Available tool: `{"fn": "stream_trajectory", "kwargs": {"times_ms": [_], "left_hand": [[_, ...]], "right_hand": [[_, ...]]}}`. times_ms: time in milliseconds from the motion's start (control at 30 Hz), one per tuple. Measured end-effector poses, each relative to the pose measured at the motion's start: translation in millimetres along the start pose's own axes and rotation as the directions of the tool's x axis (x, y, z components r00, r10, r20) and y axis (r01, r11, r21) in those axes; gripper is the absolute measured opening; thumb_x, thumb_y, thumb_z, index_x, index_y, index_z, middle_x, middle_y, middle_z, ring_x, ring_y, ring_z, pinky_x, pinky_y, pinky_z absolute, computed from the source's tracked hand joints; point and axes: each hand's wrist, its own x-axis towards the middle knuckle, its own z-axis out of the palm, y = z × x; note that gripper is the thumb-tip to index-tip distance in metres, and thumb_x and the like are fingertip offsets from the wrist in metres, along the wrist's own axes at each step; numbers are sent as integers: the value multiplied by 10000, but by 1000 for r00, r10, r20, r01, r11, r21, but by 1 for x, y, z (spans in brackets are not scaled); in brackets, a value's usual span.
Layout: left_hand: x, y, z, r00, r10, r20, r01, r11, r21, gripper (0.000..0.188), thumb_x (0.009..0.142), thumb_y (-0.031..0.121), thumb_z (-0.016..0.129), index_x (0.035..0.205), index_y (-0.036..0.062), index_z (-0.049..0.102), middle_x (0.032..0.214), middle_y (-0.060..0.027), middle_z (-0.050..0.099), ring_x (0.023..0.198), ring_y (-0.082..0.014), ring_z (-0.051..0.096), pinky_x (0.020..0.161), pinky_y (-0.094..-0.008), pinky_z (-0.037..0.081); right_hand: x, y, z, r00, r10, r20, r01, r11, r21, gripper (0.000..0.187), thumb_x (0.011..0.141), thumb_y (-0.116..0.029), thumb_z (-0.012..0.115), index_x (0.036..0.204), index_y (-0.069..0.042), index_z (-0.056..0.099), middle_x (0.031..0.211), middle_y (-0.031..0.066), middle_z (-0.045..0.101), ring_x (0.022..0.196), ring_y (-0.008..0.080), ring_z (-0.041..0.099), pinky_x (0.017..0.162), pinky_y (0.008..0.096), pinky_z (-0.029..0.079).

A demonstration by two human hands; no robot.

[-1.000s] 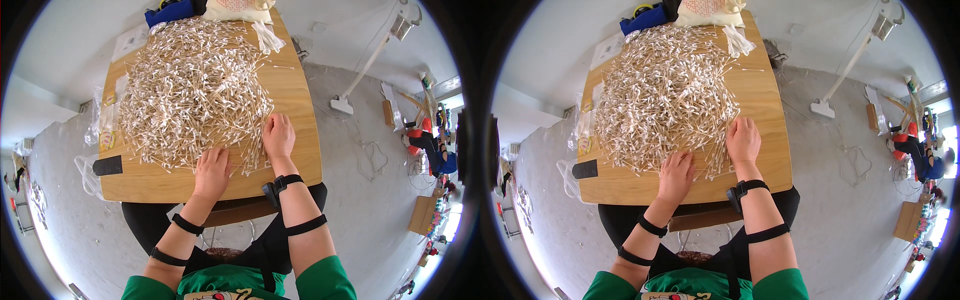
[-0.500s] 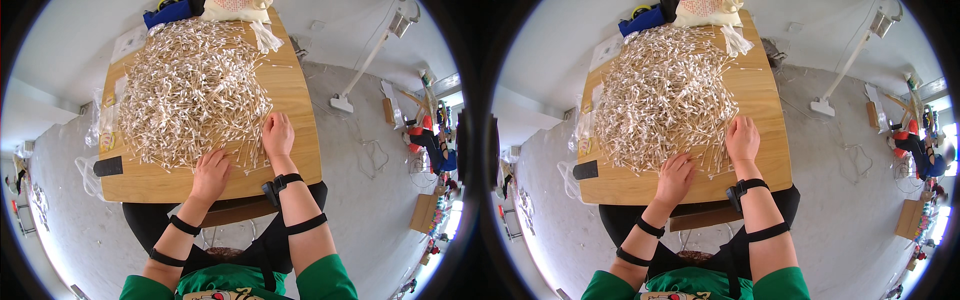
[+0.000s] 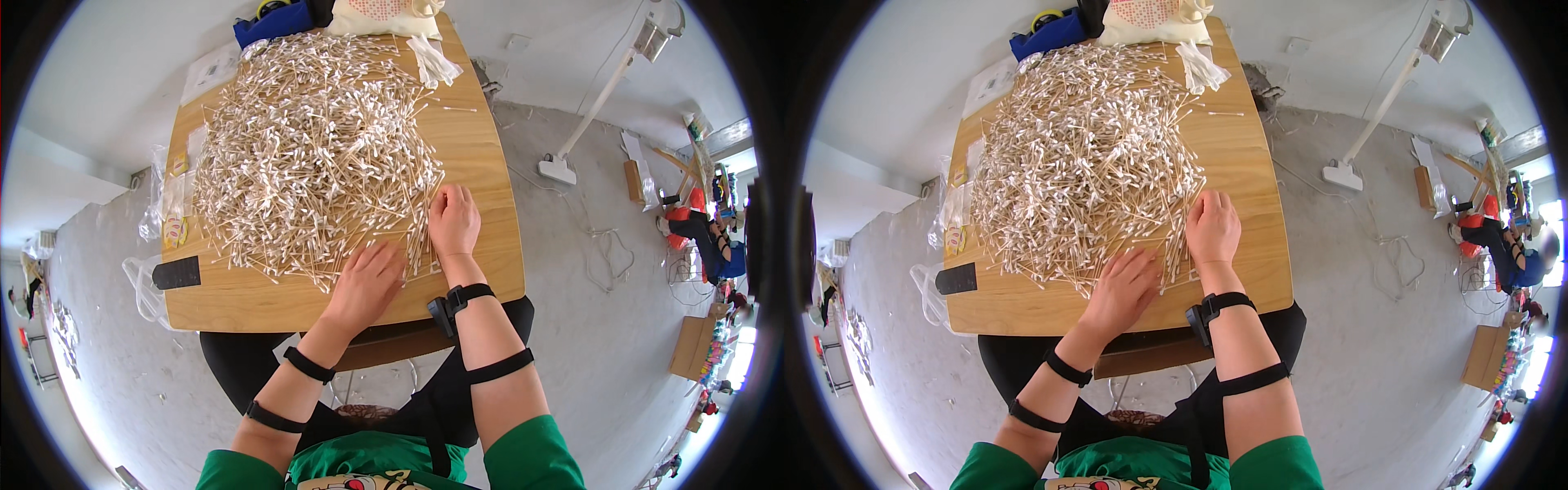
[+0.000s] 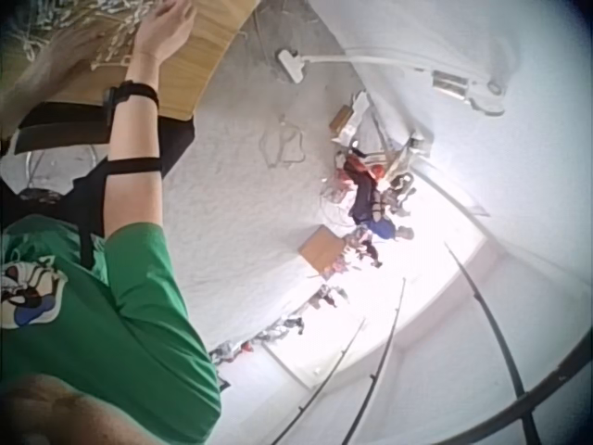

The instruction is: Sort and arrange a large pile of cotton swabs on a table into smaller groups and place them into bags.

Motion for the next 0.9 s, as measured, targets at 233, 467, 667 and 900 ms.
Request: {"fn": "stream_trajectory", "kwargs": {"times_ms": [233,467,667,900], "left_hand": [[31,-8,7,996,-69,-54,76,987,142,456,866,255,661,1267,59,568,1383,-96,507,1327,-299,414,1116,-462,329],[9,-7,3,1000,-8,-2,8,989,146,415,873,240,650,1241,57,595,1360,-80,527,1299,-282,440,1108,-445,340],[10,-18,-7,995,-104,1,104,994,18,376,877,208,652,1221,67,593,1353,-97,528,1277,-293,466,1097,-444,351],[39,-27,1,988,-77,-137,97,985,141,384,873,202,657,1219,65,566,1296,-122,539,1226,-327,486,1029,-448,411]], "right_hand": [[0,0,2,1000,-7,-19,7,1000,-7,52,839,-90,597,816,-76,552,810,118,597,768,347,597,666,451,484],[0,1,1,1000,-14,-19,14,1000,8,47,855,-96,586,822,-74,561,810,119,600,773,346,598,667,449,483],[1,-1,-1,1000,7,13,-7,1000,12,71,868,-101,578,810,-68,554,810,119,598,776,347,596,670,449,481],[1,-4,-1,1000,-9,0,9,1000,10,76,871,-100,578,807,-66,555,805,122,598,771,351,595,664,454,478]]}}
